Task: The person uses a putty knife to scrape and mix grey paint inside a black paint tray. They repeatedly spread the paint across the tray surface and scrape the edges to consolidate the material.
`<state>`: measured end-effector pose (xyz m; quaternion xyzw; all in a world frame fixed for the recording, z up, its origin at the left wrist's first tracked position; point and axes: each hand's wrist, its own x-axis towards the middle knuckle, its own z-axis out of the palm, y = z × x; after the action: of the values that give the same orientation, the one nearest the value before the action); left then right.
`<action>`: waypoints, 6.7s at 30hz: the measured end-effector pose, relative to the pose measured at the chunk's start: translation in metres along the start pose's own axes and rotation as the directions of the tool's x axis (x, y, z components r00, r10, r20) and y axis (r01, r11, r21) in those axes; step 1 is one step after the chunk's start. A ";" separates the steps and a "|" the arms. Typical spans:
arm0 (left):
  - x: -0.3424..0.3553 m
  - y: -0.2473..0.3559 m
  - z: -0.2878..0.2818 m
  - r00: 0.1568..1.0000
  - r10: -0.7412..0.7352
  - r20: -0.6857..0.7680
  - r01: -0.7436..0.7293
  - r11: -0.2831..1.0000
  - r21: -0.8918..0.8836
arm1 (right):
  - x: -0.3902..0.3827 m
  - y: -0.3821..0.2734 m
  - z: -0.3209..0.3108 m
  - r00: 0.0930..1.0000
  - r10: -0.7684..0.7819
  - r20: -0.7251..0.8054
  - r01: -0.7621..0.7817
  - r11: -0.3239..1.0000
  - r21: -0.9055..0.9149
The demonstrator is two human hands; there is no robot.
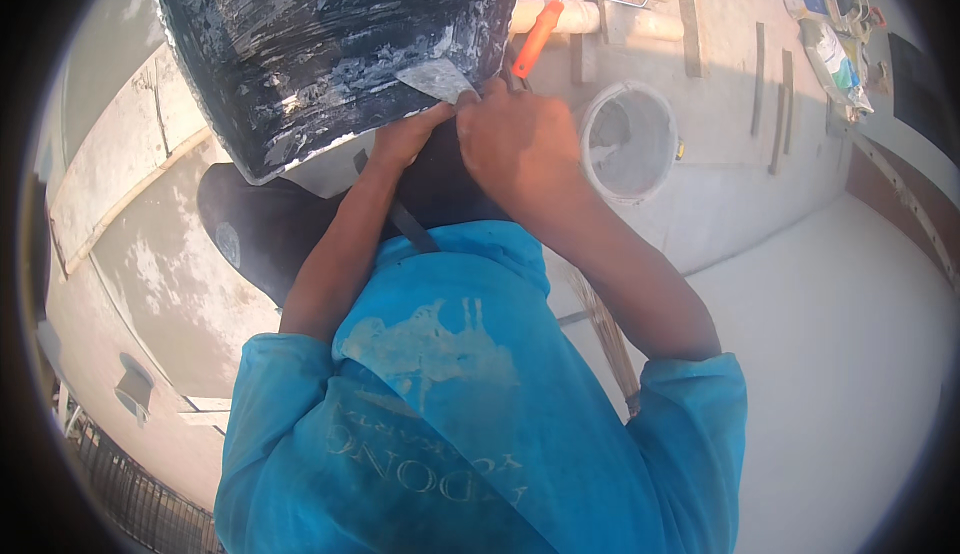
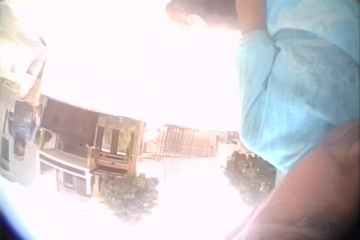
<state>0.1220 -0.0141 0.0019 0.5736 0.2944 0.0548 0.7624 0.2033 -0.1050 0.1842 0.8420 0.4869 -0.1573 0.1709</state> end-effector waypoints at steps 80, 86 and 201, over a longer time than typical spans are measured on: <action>-0.017 0.036 -0.014 0.998 0.063 -0.011 -0.064 0.980 -0.191 | 0.032 0.037 0.047 0.984 0.049 -0.170 -0.040 0.998 0.054; -0.008 0.034 -0.009 0.952 0.295 -0.078 -0.300 0.952 -0.054 | 0.022 0.025 0.059 0.982 -0.010 -0.190 0.016 0.999 0.031; -0.004 0.099 -0.084 0.986 0.165 0.007 -0.164 0.983 -0.082 | 0.169 0.028 -0.017 0.826 -0.145 -0.544 0.202 0.978 0.046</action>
<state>0.1006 0.0880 0.0789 0.5650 0.2382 0.1256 0.7799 0.3101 0.0184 0.1307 0.8119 0.5812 0.0458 -0.0305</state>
